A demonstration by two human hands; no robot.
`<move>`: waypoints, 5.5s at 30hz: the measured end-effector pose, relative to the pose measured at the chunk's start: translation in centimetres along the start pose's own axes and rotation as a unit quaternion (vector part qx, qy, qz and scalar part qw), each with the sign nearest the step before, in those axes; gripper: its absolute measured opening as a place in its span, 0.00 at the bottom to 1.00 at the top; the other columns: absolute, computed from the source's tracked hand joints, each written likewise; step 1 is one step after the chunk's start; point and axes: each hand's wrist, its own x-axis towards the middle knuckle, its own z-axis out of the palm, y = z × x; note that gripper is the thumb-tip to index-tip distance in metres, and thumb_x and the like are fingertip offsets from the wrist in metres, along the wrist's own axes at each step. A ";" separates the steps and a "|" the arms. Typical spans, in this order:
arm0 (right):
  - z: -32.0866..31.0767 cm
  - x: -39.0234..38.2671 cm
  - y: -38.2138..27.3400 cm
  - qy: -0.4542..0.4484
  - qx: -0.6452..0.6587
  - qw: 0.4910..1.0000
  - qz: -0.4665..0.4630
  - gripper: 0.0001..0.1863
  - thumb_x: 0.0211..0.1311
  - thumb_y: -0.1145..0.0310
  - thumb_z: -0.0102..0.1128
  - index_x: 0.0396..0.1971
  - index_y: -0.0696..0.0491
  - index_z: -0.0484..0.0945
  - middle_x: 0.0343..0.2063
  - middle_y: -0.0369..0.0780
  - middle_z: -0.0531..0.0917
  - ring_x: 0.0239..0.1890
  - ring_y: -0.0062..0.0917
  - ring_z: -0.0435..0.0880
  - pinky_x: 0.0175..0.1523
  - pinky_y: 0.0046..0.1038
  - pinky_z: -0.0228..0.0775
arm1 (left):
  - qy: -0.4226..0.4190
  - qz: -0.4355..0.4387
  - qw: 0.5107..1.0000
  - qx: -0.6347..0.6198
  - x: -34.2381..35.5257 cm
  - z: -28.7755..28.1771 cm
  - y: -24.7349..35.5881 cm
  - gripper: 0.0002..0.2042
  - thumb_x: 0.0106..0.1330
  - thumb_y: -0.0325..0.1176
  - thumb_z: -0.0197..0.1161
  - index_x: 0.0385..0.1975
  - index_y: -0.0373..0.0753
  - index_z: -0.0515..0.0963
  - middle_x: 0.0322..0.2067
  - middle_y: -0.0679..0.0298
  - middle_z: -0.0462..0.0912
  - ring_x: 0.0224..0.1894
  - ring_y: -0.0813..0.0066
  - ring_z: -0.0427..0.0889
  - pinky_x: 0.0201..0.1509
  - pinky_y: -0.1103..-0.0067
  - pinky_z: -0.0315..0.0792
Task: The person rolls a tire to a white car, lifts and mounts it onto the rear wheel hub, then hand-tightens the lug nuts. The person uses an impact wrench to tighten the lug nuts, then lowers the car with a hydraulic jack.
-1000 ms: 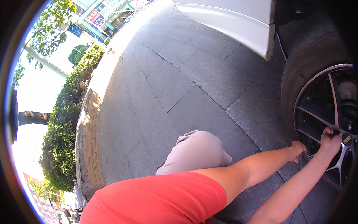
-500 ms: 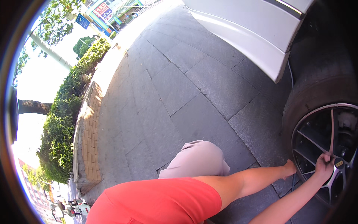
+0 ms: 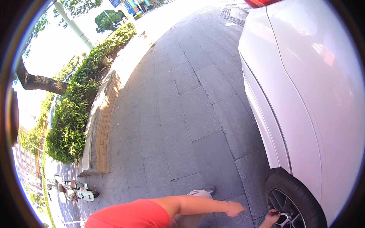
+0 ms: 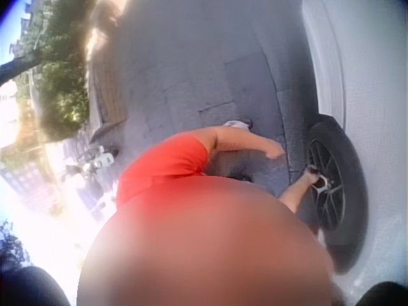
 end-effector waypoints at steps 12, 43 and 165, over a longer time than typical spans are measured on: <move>19.9 -51.8 36.7 -0.176 -0.739 0.500 0.417 0.13 0.74 0.60 0.53 0.31 0.52 0.75 0.21 0.37 0.77 0.21 0.27 0.76 0.24 0.31 0.71 | 0.078 -0.665 0.679 -0.301 -69.0 0.1 -3.8 0.30 0.60 0.49 0.59 0.56 0.32 0.76 0.49 0.41 0.82 0.55 0.43 0.79 0.61 0.62 0.73; 169.1 -31.1 137.4 -0.061 -0.789 0.593 0.152 0.09 0.69 0.67 0.58 0.38 0.58 0.77 0.20 0.39 0.76 0.15 0.27 0.75 0.18 0.33 0.65 | 0.049 -0.564 0.792 -0.227 -94.1 -165.9 -107.2 0.31 0.65 0.52 0.57 0.57 0.29 0.76 0.59 0.43 0.75 0.63 0.50 0.73 0.66 0.66 0.69; 520.1 -158.1 611.6 -0.603 -0.793 -0.083 0.025 0.18 0.70 0.58 0.55 0.51 0.55 0.76 0.35 0.39 0.83 0.28 0.25 0.83 0.31 0.29 0.76 | 0.505 -0.432 0.156 -0.731 -279.0 -520.1 -429.6 0.33 0.63 0.44 0.65 0.67 0.36 0.67 0.53 0.47 0.81 0.42 0.53 0.86 0.35 0.63 0.84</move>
